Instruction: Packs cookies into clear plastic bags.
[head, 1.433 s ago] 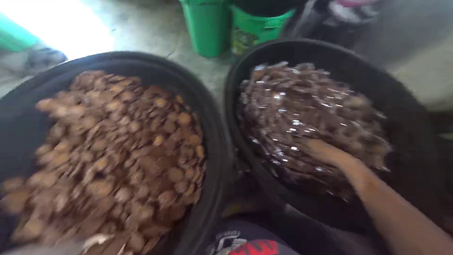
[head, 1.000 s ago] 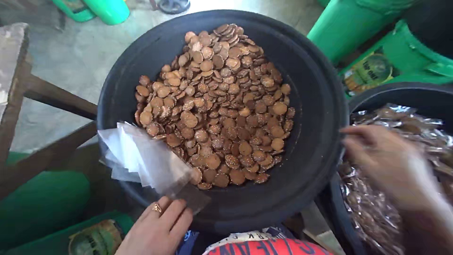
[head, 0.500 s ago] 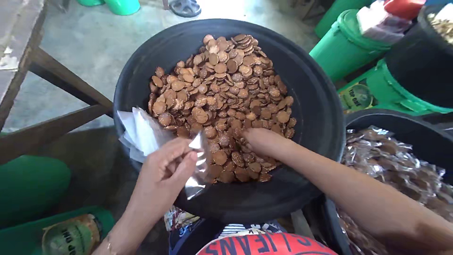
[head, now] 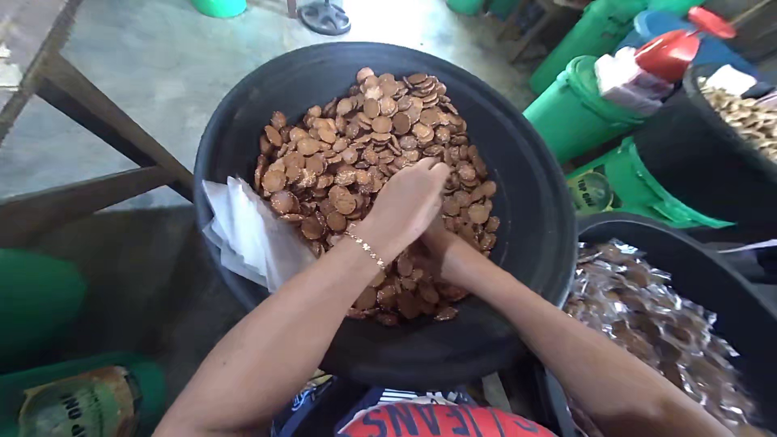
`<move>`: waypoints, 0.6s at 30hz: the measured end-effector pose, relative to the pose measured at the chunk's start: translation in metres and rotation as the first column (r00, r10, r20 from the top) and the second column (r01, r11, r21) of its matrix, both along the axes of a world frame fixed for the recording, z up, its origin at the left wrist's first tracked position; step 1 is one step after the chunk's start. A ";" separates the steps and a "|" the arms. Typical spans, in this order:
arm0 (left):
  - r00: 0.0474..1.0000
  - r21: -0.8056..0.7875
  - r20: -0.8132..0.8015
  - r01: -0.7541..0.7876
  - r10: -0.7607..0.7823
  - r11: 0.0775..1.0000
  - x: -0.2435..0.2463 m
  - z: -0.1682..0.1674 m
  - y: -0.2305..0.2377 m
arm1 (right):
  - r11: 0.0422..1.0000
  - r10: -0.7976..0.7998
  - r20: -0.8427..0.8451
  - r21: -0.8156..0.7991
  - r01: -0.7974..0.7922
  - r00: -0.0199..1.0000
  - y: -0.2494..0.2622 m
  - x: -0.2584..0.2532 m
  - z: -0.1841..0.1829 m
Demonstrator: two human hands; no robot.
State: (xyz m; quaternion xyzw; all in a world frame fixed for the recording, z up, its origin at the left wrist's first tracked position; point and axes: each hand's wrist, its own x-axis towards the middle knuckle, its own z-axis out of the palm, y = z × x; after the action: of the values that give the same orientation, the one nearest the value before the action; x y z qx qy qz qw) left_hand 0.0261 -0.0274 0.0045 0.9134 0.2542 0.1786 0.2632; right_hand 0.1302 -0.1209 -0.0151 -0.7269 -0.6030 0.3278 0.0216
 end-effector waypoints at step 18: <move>0.969 -0.223 0.245 0.051 0.005 0.973 0.007 -0.021 -0.025 | 0.570 -0.098 0.195 0.815 -0.106 0.976 -0.048 0.022 0.038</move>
State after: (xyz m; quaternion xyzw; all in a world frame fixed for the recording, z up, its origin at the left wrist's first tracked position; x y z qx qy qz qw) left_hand 0.0333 -0.0527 -0.0166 0.8510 0.2279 0.2562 0.3977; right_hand 0.1520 -0.1685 0.0232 -0.6637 -0.6863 -0.0711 0.2888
